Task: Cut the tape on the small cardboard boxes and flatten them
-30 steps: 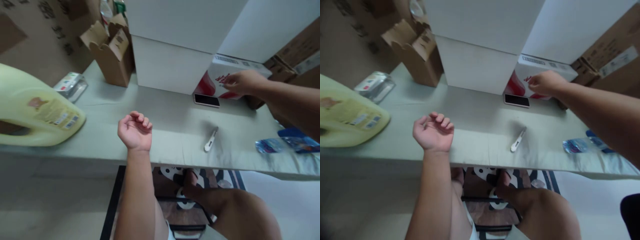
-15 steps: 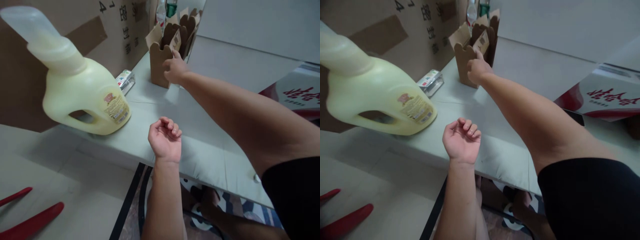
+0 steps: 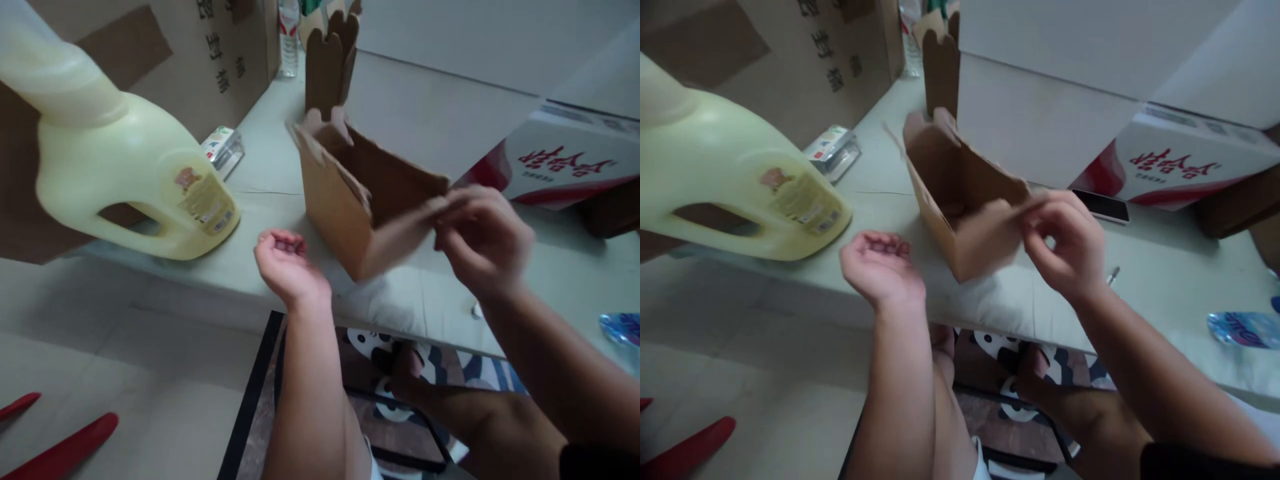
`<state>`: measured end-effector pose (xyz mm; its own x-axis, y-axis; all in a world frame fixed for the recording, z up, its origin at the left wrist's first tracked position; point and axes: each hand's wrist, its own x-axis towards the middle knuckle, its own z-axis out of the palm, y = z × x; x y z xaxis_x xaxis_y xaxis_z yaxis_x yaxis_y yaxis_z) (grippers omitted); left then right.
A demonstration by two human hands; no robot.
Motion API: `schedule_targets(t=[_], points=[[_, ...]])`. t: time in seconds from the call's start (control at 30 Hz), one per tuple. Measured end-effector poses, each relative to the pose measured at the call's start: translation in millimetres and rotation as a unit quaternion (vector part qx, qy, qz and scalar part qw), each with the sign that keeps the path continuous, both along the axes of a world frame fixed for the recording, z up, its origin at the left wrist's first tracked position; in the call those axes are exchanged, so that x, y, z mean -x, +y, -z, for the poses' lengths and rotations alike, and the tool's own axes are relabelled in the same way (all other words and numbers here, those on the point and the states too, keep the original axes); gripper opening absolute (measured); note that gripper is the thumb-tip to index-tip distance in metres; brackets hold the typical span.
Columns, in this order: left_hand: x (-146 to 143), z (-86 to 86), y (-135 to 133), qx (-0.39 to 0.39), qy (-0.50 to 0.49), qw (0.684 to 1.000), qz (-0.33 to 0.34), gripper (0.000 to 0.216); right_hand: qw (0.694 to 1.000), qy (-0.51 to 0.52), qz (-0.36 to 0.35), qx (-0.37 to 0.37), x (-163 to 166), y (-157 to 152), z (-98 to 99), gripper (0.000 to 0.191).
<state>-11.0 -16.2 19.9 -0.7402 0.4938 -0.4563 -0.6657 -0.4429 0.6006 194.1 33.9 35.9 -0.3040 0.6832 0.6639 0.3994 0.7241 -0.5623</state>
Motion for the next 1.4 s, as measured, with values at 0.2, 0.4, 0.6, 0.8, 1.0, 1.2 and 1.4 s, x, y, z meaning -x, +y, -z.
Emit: schedule_targets(t=[0.2, 0.4, 0.6, 0.8, 1.0, 1.2, 1.4], points=[[-25.2, 11.8, 9.1, -0.097, 0.179, 0.972, 0.115, 0.035, 0.988, 0.130, 0.079, 0.017, -93.0, -82.3, 24.4, 0.046], [-75.8, 13.9, 15.0, -0.102, 0.305, 0.907, 0.272, 0.075, 0.985, 0.115, 0.094, 0.082, -133.3, -88.6, 56.3, 0.049], [-115.7, 17.8, 29.2, -0.116, 0.417, 0.847, 0.308, 0.082, 0.972, 0.150, 0.176, 0.049, -168.5, -73.2, 72.0, 0.076], [-138.8, 36.0, 42.3, -0.099, 0.513, 0.813, 0.257, 0.041, 0.947, 0.238, 0.064, 0.208, -174.5, -83.4, 73.5, 0.035], [-139.9, 38.4, 44.2, -0.094, 0.573, 0.773, 0.255, 0.022, 0.951, 0.226, 0.066, 0.201, -176.6, -87.7, 73.7, 0.036], [-134.3, 36.3, 40.7, -0.085, 0.610, 0.734, 0.285, 0.024, 0.965, 0.175, 0.091, 0.175, -175.8, -84.2, 69.7, 0.027], [-130.6, 38.1, 38.3, -0.092, 0.612, 0.731, 0.285, 0.024, 0.966, 0.169, 0.122, 0.155, -171.1, -83.3, 70.4, 0.029]])
